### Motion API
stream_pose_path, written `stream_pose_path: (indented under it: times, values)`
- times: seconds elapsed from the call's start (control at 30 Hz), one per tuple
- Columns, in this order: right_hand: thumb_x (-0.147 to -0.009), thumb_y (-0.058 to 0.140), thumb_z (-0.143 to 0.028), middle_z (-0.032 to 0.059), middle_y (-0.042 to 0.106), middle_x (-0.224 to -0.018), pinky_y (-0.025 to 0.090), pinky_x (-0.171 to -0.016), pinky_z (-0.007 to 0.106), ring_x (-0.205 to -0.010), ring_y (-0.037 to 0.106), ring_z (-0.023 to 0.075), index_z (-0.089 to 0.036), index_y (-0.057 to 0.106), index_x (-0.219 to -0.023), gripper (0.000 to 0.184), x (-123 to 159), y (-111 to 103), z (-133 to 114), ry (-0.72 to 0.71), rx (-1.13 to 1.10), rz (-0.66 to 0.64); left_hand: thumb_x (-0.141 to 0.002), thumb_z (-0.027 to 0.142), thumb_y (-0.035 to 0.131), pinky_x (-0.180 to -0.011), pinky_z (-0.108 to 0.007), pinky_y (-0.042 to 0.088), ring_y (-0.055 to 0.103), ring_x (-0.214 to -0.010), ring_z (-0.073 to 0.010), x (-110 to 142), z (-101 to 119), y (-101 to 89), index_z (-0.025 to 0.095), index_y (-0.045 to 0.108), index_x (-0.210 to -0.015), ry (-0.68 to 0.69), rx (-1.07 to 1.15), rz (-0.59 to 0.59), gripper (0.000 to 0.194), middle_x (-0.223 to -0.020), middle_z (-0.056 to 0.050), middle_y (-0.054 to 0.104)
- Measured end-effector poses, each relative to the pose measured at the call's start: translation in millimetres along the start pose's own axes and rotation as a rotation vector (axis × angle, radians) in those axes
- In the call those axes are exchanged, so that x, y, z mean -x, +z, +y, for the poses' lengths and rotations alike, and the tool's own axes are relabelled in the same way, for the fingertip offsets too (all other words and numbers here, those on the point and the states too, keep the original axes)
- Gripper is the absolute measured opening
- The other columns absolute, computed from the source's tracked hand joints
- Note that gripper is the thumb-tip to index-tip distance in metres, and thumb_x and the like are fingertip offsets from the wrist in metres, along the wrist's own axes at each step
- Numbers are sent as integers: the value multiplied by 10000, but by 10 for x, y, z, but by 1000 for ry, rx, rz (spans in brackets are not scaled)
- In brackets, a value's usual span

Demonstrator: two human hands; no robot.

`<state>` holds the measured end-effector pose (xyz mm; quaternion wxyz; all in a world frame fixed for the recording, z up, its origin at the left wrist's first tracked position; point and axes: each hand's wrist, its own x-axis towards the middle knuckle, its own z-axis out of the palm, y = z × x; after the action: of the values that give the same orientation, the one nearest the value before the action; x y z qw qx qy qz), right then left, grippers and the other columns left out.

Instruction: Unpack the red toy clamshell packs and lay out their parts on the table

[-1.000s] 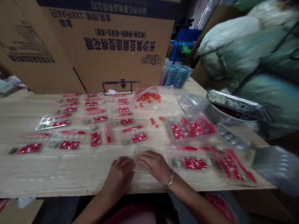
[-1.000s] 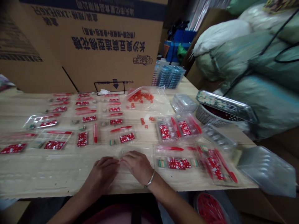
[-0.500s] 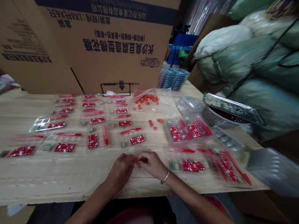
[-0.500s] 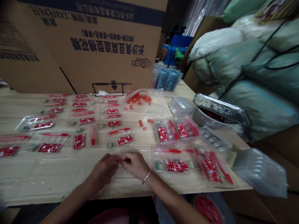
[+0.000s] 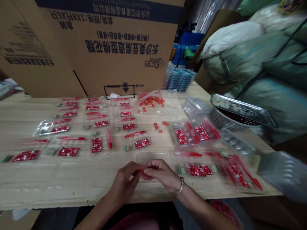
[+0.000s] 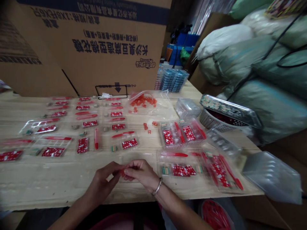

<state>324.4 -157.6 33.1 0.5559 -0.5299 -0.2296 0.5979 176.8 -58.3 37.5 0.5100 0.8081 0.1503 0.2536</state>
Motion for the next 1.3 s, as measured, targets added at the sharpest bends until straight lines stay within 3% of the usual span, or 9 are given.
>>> stream_pose_path:
  times: [0.13, 0.27, 0.37, 0.53, 0.73, 0.93, 1.03, 1.13, 1.3]
  values:
    - [-642, 704, -623, 7, 641, -656, 455, -567, 243, -563, 592, 115, -150, 608, -763, 498, 160, 50, 102, 20, 100, 3, -845, 122, 542, -649, -169, 495, 645, -708, -94, 174, 33, 22, 241, 678, -1001, 117, -73, -58, 238, -792, -7, 698]
    - [-896, 520, -364, 51, 653, -831, 477, -730, 299, -791, 614, 163, -172, 630, -833, 231, 315, 135, 120, -388, 674, 141, -816, 191, 566, -578, -178, 488, 643, -621, -107, 208, 94, 61, 213, 702, -808, -136, -33, 51, 139, -703, 3, 709]
    - [-932, 449, -182, 52, 658, -919, 466, -806, 293, -881, 607, 163, -198, 644, -908, 197, 366, 166, 81, -614, 1069, 86, -772, 211, 562, -557, -201, 487, 630, -596, -124, 177, 147, 76, 191, 693, -744, -282, 34, 43, 136, -666, -2, 705]
    - [-859, 537, -113, 34, 659, -814, 469, -684, 252, -755, 616, 150, -187, 631, -802, 133, 349, 176, 42, -572, 1277, -21, -745, 162, 519, -541, -201, 451, 584, -567, -113, 237, 227, 94, 195, 670, -732, -302, -1, -6, 155, -627, 17, 672]
    - [-605, 610, -62, -31, 625, -625, 390, -549, 206, -586, 561, 112, -189, 606, -630, 130, 416, 208, 115, -350, 876, 61, -761, 116, 487, -573, -199, 452, 586, -609, -109, 406, 301, 139, 212, 637, -833, -301, 12, -116, 193, -688, 28, 669]
    - [-604, 524, -69, -5, 625, -723, 398, -634, 234, -685, 563, 129, -188, 585, -667, 148, 464, 263, 144, -423, 744, 98, -725, 118, 511, -558, -209, 428, 564, -599, -118, 350, 272, 140, 195, 633, -687, -244, -142, -65, 149, -650, 4, 622]
    - [-680, 577, -179, 6, 633, -785, 406, -623, 226, -701, 553, 123, -187, 566, -684, 14, 401, 227, 124, -304, 471, 40, -770, 212, 552, -564, -217, 439, 563, -586, -121, 324, 200, 156, 195, 652, -691, -283, -43, 29, 128, -631, 2, 633]
    - [-711, 652, -324, 13, 641, -825, 410, -616, 223, -699, 544, 115, -182, 566, -714, 166, 311, 159, 127, -184, 297, -15, -775, 288, 601, -567, -221, 449, 558, -579, -122, 299, 157, 152, 190, 627, -652, -333, 92, 88, 160, -600, 12, 622]
    - [-685, 689, -236, -10, 617, -791, 438, -656, 225, -711, 556, 109, -182, 553, -746, 158, 193, 130, 99, -258, 323, -27, -788, 246, 594, -596, -222, 448, 578, -632, -121, 186, 155, 45, 205, 636, -703, -164, -87, 82, 103, -665, 13, 640]
